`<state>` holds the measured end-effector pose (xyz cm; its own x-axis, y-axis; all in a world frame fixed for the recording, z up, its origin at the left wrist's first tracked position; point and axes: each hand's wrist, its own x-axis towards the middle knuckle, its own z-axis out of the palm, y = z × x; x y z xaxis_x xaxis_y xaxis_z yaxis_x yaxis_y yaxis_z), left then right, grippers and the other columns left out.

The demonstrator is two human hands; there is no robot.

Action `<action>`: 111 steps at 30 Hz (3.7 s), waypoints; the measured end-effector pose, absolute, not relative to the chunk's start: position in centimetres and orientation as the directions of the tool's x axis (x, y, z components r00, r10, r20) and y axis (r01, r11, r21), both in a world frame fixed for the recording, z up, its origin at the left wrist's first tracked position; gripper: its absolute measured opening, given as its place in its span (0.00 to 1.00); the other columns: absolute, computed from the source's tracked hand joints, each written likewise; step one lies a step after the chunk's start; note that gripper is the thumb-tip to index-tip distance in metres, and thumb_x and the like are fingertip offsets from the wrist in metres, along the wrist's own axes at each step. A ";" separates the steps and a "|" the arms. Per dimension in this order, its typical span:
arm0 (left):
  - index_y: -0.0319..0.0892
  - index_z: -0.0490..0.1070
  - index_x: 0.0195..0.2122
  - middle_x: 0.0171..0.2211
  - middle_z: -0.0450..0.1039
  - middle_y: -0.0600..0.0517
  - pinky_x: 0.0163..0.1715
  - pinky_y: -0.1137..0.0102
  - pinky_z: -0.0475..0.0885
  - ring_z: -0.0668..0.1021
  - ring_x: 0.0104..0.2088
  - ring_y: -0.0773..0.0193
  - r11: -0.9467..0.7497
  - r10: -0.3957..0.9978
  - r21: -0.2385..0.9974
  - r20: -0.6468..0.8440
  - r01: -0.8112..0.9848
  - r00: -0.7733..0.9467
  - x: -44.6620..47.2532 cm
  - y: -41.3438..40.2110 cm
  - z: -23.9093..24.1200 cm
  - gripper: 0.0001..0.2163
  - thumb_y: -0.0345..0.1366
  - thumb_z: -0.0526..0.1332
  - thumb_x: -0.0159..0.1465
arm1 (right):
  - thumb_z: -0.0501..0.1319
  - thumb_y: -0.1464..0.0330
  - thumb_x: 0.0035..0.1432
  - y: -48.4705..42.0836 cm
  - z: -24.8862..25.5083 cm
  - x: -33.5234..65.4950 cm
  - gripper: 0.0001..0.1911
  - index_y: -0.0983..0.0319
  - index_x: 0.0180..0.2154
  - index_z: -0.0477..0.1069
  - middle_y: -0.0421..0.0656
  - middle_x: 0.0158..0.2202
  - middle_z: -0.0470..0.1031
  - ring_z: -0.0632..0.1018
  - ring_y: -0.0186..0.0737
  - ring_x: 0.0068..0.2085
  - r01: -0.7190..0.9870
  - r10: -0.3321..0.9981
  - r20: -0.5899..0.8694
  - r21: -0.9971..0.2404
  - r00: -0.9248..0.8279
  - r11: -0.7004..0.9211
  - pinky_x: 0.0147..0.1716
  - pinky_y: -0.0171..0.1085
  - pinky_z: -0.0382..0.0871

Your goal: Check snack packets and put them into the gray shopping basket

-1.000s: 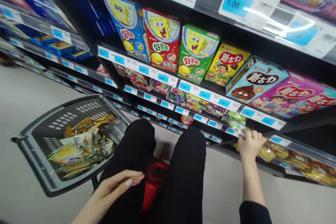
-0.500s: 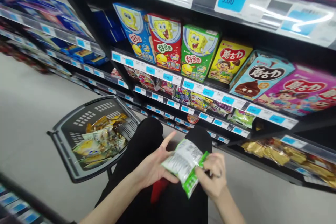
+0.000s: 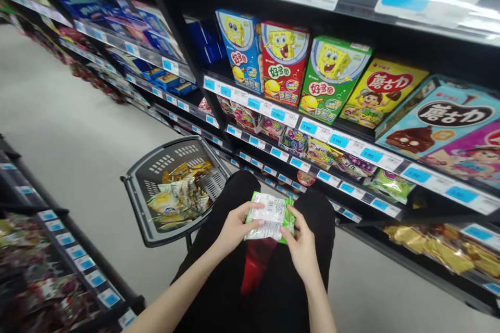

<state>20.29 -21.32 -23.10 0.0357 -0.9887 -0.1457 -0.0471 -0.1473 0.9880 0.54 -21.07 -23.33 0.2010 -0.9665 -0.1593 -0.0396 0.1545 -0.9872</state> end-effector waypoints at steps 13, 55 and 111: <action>0.43 0.81 0.26 0.30 0.82 0.49 0.33 0.70 0.71 0.81 0.31 0.58 -0.073 -0.997 0.976 -0.076 -0.204 -0.004 21.2 -21.6 -22.2 0.05 0.37 0.67 0.54 | 0.64 0.61 0.54 -21.7 -24.9 -1.5 0.14 0.59 0.41 0.79 0.46 0.38 0.82 0.81 0.46 0.34 -0.476 -0.987 0.075 -0.869 0.144 -0.136 0.32 0.39 0.75; 0.35 0.75 0.24 0.20 0.70 0.54 0.23 0.75 0.62 0.70 0.24 0.66 -0.234 -0.971 0.971 -0.236 0.060 0.035 21.1 -20.9 -21.9 0.15 0.44 0.64 0.56 | 0.73 0.63 0.38 -22.9 -24.2 0.0 0.16 0.62 0.30 0.75 0.43 0.26 0.80 0.79 0.41 0.27 0.337 -0.954 -0.296 -0.904 -0.046 0.264 0.29 0.39 0.73; 0.37 0.78 0.24 0.22 0.78 0.51 0.23 0.75 0.68 0.75 0.22 0.67 -0.171 -0.956 0.945 -0.227 0.279 0.185 22.2 -20.3 -21.3 0.11 0.41 0.69 0.52 | 0.73 0.66 0.39 -20.9 -21.5 0.2 0.14 0.63 0.32 0.77 0.45 0.28 0.81 0.80 0.40 0.30 0.170 -0.950 -0.230 -0.966 -0.212 0.196 0.31 0.36 0.75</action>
<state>22.19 -20.26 -21.25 0.1846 -0.9562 -0.2272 0.2792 -0.1706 0.9449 0.23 -20.88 -21.55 -0.2118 -0.9499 -0.2299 0.1698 0.1959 -0.9658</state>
